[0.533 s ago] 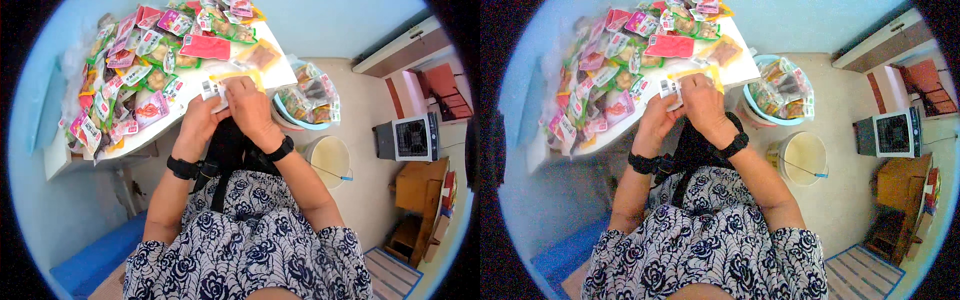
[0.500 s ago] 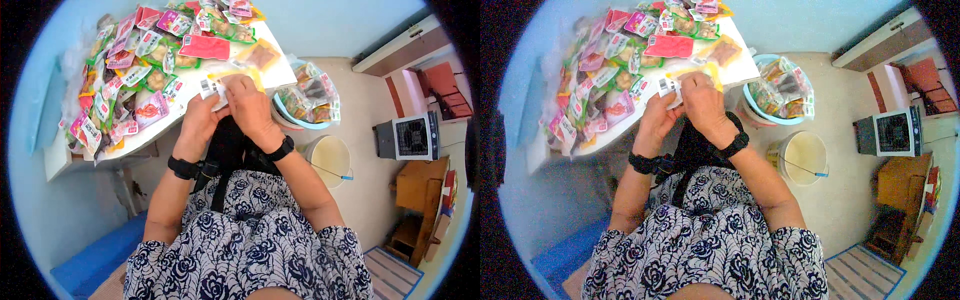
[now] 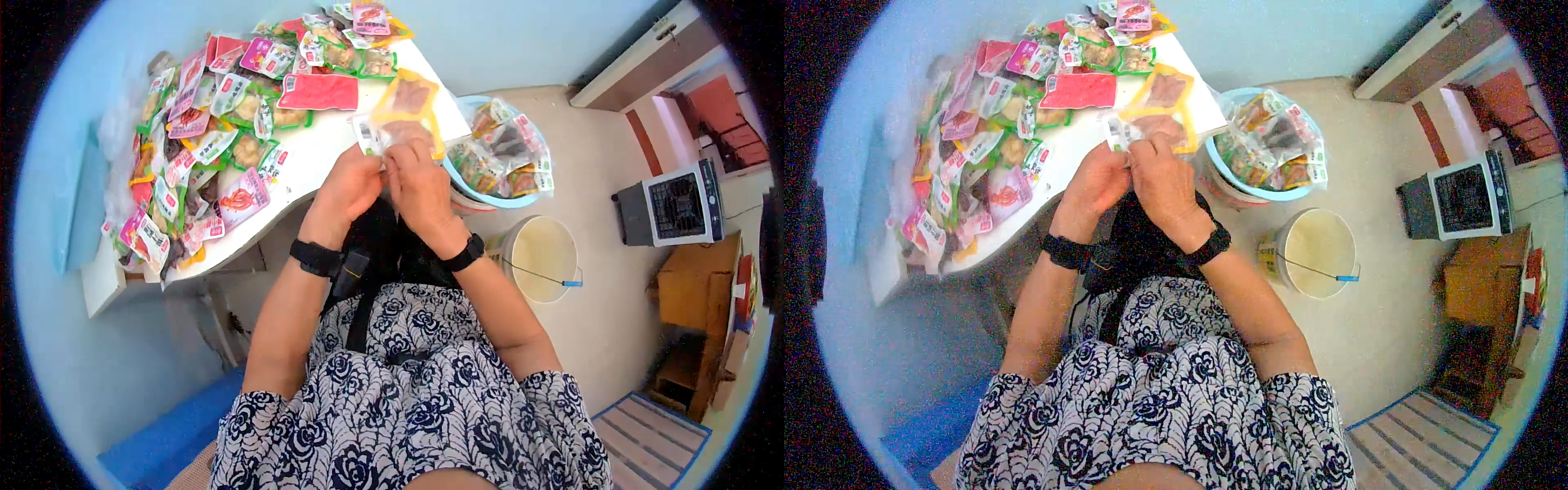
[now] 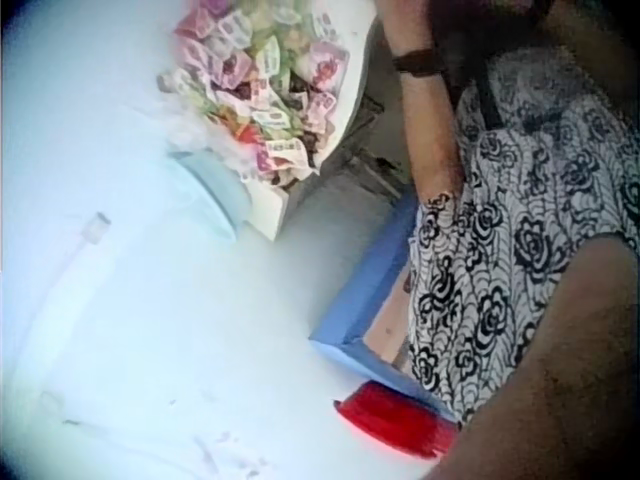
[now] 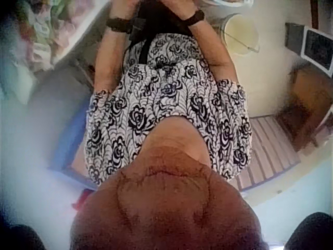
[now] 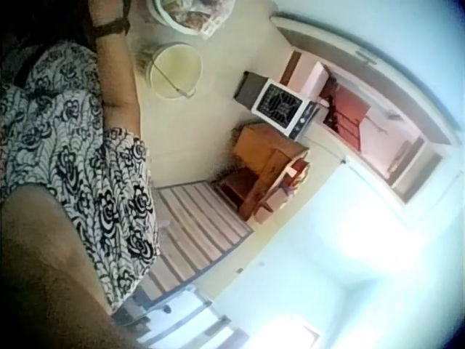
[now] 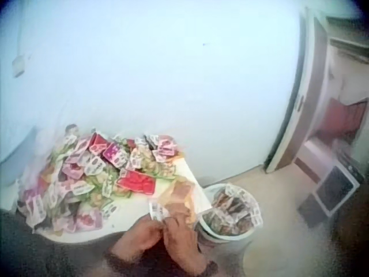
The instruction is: The person picks up individual snack packets from a large pile on a table and places them one by one into a clear plastic bag, then holds the bag and presses it with both hands.
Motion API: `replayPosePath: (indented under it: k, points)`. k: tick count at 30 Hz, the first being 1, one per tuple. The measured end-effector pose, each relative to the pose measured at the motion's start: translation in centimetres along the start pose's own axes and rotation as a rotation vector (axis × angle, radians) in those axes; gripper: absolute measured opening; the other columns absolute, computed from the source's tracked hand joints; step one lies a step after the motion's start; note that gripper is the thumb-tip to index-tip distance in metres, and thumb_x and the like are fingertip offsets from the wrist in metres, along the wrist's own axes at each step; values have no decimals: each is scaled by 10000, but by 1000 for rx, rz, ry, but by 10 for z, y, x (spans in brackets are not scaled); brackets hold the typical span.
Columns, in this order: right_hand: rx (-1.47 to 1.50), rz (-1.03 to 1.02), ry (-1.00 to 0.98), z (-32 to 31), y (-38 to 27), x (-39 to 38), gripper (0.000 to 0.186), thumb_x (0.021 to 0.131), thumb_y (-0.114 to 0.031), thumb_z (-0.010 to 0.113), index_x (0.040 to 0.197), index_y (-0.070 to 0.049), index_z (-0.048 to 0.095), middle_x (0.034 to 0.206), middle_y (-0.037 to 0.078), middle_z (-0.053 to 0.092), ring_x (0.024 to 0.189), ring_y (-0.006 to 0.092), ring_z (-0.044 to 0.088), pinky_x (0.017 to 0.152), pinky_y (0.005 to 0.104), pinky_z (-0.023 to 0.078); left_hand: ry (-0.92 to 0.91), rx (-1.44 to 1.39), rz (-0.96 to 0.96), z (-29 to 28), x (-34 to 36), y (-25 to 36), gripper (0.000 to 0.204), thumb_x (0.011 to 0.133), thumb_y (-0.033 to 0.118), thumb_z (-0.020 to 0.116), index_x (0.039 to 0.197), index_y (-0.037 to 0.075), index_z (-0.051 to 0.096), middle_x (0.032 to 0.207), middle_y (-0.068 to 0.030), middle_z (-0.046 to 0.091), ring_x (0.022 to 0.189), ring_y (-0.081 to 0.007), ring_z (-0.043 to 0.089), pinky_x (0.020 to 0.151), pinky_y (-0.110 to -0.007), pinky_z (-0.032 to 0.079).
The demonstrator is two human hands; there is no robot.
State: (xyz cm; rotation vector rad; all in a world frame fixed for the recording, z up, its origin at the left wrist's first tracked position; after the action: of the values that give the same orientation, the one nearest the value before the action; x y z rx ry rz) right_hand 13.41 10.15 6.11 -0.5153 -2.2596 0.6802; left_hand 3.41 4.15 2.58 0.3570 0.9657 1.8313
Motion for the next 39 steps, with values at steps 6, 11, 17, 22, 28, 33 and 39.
replayPosePath:
  k: [6,11,17,22,28,33,39]
  points:
    - [32,-51,126,-8,8,2,88,821,-119,566,901,-91,543,875,116,525,641,349,593,513,431,492,235,341,-124,22,-11,15,409,829,-33,493,1229,50,484,1168,-70,567,1045,-207,564,850,-391,498]
    - [47,25,82,-6,2,-4,111,819,-98,601,925,-89,570,892,103,555,665,336,596,531,413,483,200,138,-4,9,-3,10,386,830,-43,493,1210,24,485,1154,-87,571,998,-200,581,822,-360,519]
    - [85,34,90,-3,2,-8,96,815,-108,583,909,-102,562,855,89,529,631,323,595,505,409,491,107,-1,-86,0,5,-4,334,834,-58,488,1165,-8,489,1106,-115,577,987,-212,587,845,-346,513]
    - [107,-2,126,-6,2,-10,91,827,-134,546,915,-119,563,835,85,508,603,309,597,481,401,504,189,53,-151,24,-1,-1,331,854,-41,491,1183,-4,481,1116,-111,575,977,-217,592,836,-328,513]
    - [140,11,167,-8,2,-12,173,821,-114,540,988,-132,583,839,72,515,646,297,607,511,388,516,240,459,-153,9,11,-10,224,883,18,496,1100,-24,531,1013,-103,601,861,-175,593,738,-321,519]
    - [111,1,160,-7,6,-13,163,790,-89,555,951,-112,571,844,73,518,658,291,610,516,385,519,154,853,57,1,21,-10,184,870,31,498,1030,-45,548,973,-86,612,802,-145,565,661,-304,493]
    - [126,-7,169,-7,5,-14,156,773,-72,565,926,-105,561,861,74,525,661,292,612,512,387,518,77,1334,265,-1,26,0,161,813,77,564,936,-23,589,836,-119,641,744,-183,589,628,-329,481]
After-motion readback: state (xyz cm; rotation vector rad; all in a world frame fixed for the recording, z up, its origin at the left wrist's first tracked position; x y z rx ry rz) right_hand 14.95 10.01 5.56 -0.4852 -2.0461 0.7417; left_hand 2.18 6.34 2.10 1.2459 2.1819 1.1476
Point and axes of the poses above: each hand's wrist, its own x-axis towards the middle knuckle, its own z-axis out of the palm, y = z × x, the point moved 4 cm from there along x, towards the middle knuckle
